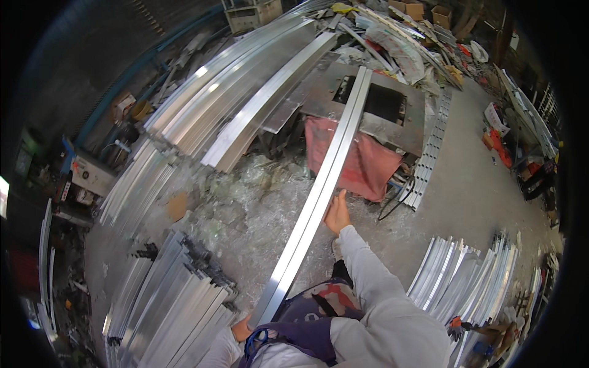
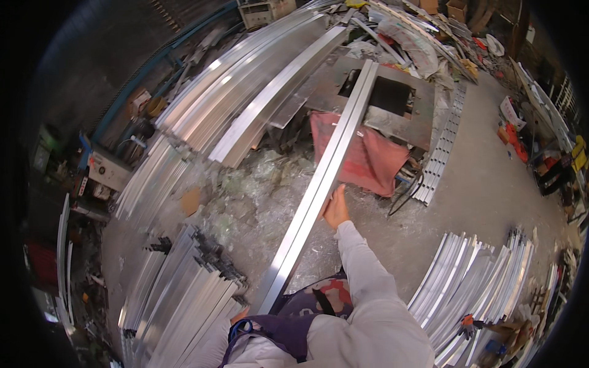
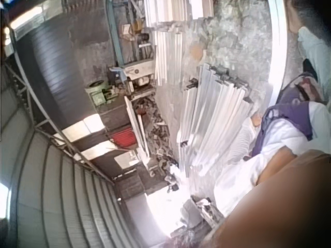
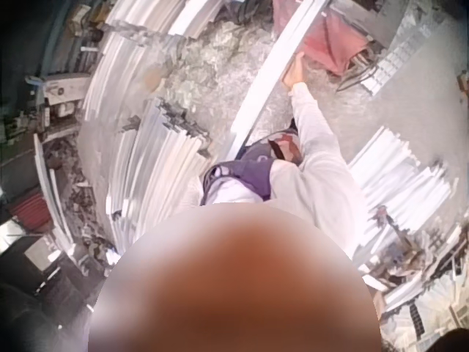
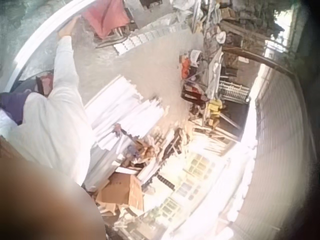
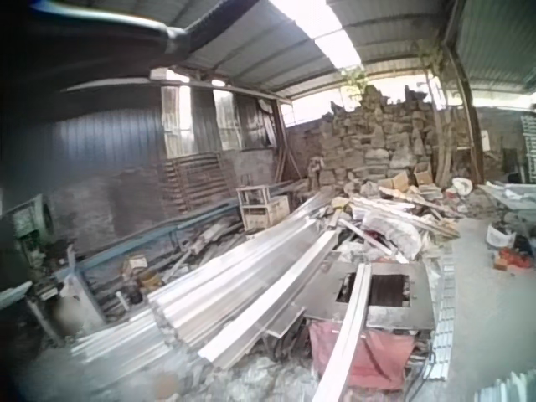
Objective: The person repeatedly picks up long, flat metal sheets from a pile, lifts them, and places them back down in a repetitive cycle. The person handles the sheets one at a time, moving them slightly but not stacking or organizing them into a final state.
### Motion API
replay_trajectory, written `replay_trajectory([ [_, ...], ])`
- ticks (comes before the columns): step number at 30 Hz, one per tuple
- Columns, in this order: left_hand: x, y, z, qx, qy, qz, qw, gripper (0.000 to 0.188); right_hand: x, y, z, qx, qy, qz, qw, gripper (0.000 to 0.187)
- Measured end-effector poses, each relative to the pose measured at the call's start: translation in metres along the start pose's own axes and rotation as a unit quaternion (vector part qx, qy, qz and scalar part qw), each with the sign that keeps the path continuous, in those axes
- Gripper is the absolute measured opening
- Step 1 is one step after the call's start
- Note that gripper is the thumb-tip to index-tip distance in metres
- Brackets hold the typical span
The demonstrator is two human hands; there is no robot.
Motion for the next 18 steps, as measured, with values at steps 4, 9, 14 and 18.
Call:
replay_trajectory([
  [4, -0.112, -0.017, 0.061, 0.007, 0.050, 0.039, 0.998, 0.059, 0.045, -0.051, 0.020, -0.018, 0.000, -0.167, 0.986, 0.085],
  [9, -0.178, -0.003, 0.059, 0.023, 0.011, 0.052, 0.998, 0.035, 0.053, -0.083, 0.035, 0.020, 0.070, 0.024, 0.997, 0.062],
  [14, -0.131, 0.048, 0.042, 0.302, -0.103, 0.052, 0.946, 0.051, 0.013, -0.201, 0.055, -0.002, 0.179, 0.179, 0.967, 0.062],
  [18, 0.041, 0.035, 0.043, 0.316, -0.141, -0.058, 0.936, 0.053, -0.038, -0.232, 0.057, -0.029, 0.299, 0.407, 0.863, 0.064],
])
Point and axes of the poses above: each hand's wrist, its own z-axis away from the middle knuckle, its own y-axis out of the back of the hand, x = y × z, the point moved 7 cm from there along -z, towards the middle knuckle, and after that the axes turned 8 degrees about -x, right-handed, at the moved point
